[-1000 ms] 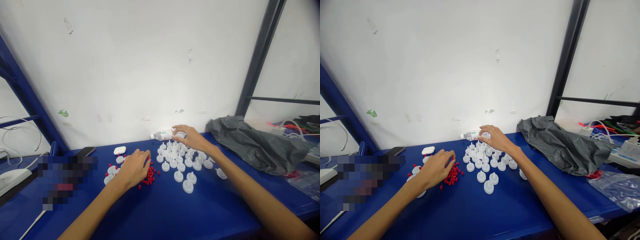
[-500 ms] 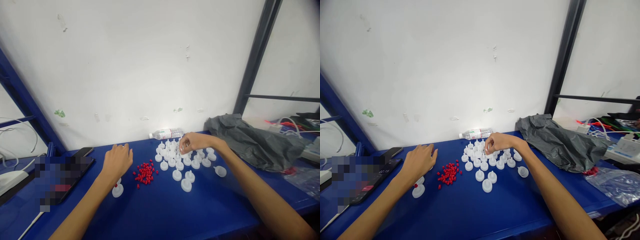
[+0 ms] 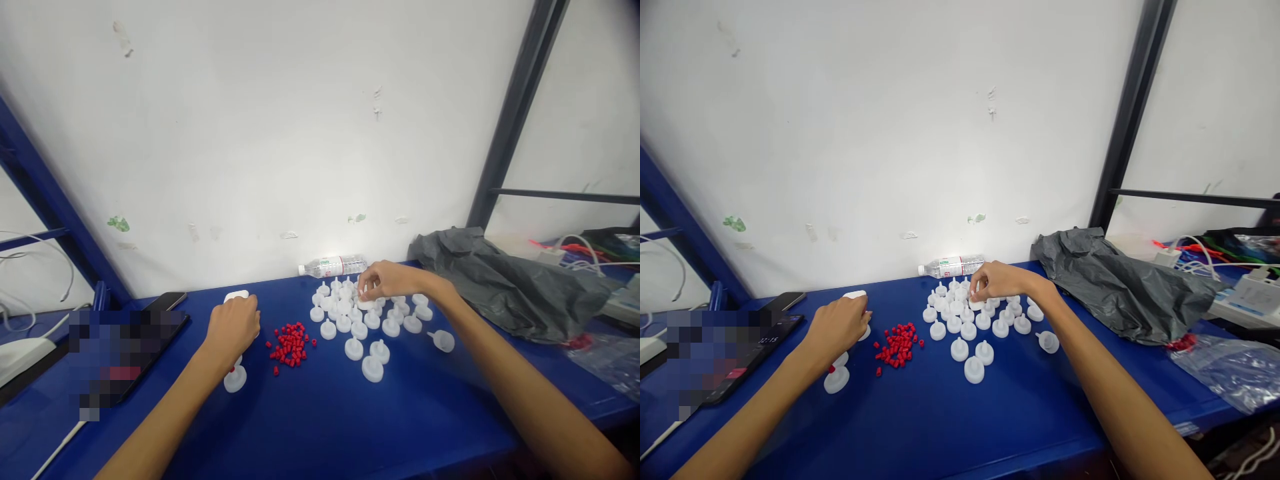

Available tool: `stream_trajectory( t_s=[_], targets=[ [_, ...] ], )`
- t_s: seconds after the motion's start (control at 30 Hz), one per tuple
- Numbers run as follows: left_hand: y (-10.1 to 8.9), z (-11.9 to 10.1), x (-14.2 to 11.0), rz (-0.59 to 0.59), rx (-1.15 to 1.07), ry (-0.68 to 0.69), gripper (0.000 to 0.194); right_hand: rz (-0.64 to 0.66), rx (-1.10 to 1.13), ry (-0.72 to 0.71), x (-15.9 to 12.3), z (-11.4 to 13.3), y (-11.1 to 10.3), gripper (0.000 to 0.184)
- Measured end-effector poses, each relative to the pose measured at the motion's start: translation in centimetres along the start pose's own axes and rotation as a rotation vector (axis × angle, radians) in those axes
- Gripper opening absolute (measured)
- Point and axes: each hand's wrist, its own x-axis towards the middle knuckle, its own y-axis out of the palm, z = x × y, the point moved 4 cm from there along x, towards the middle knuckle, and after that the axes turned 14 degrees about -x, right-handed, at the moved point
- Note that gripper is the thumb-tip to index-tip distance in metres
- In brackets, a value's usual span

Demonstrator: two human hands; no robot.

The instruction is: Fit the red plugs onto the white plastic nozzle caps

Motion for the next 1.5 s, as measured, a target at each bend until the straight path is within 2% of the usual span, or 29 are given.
stream_trajectory(
  t_s=[0.13,0.27,0.33,0.47,0.53,0.6,0.67,0.73,0.83,0.93,1.0,1.1,1.2,1.3,1.37,1.43,1.5],
  targets=[
    [0.1,0.0,-0.1,-0.007,-0.012,0.006,0.025,0.036,-0.003,0.015,0.2,-0.3,0.5,0.028],
    [-0.4,-0.3,-0.1,-0.066,-0.060,0.018,0.025,0.046,0.003,0.009,-0.1,-0.1,0.3,0.031],
    [-0.9,-0.7,-0.1,-0.123,-0.123,0.041,0.026,-0.030,-0.011,0.011,-0.2,0.4,-0.3,0.036],
    [-1.9,-1.7,-0.5,-0.321,-0.483,0.163,0.023,-0.342,-0.001,-0.028,-0.1,3.0,-1.1,0.049],
    [-2.0,-2.2,-0.9,-0.406,-0.663,0.222,0.025,-0.452,0.034,-0.106,0.1,5.2,-0.4,0.061],
    [-1.9,-2.6,-1.2,-0.461,-0.792,0.278,0.025,-0.502,0.024,-0.199,0.4,7.5,0.8,0.072],
    [-1.7,-3.1,-1.5,-0.491,-0.885,0.336,0.021,-0.516,0.007,-0.267,0.9,9.3,2.3,0.071],
    [-1.6,-3.4,-1.8,-0.507,-0.924,0.388,0.018,-0.567,-0.024,-0.299,1.2,10.4,3.3,0.060],
    [-1.6,-3.9,-2.0,-0.522,-0.840,0.464,0.018,-0.661,-0.072,-0.304,1.5,10.9,4.1,0.043],
    [-1.6,-4.3,-2.1,-0.507,-0.635,0.506,0.020,-0.714,-0.101,-0.291,1.5,10.6,4.2,0.039],
    [-1.4,-4.5,-2.0,-0.455,-0.516,0.497,0.024,-0.725,-0.107,-0.303,1.5,10.4,4.2,0.037],
    [-1.0,-4.8,-2.0,-0.349,-0.482,0.498,0.036,-0.732,-0.110,-0.348,1.5,10.0,4.1,0.036],
    [-0.9,-5.3,-2.1,-0.282,-0.660,0.494,0.043,-0.775,-0.188,-0.413,1.4,10.1,3.9,0.032],
    [-0.7,-5.6,-2.0,-0.211,-1.006,0.393,0.045,-0.868,-0.347,-0.477,1.2,10.4,3.5,0.028],
    [-0.5,-5.7,-1.8,-0.148,-1.214,0.322,0.047,-0.898,-0.452,-0.470,1.1,9.8,2.9,0.028],
    [-0.3,-5.4,-1.6,-0.073,-1.338,0.263,0.049,-0.903,-0.522,-0.382,1.0,8.1,1.9,0.027],
    [-0.5,-4.8,-1.5,-0.064,-1.335,0.231,0.048,-0.921,-0.529,-0.215,0.7,5.6,0.6,0.026]
  ],
)
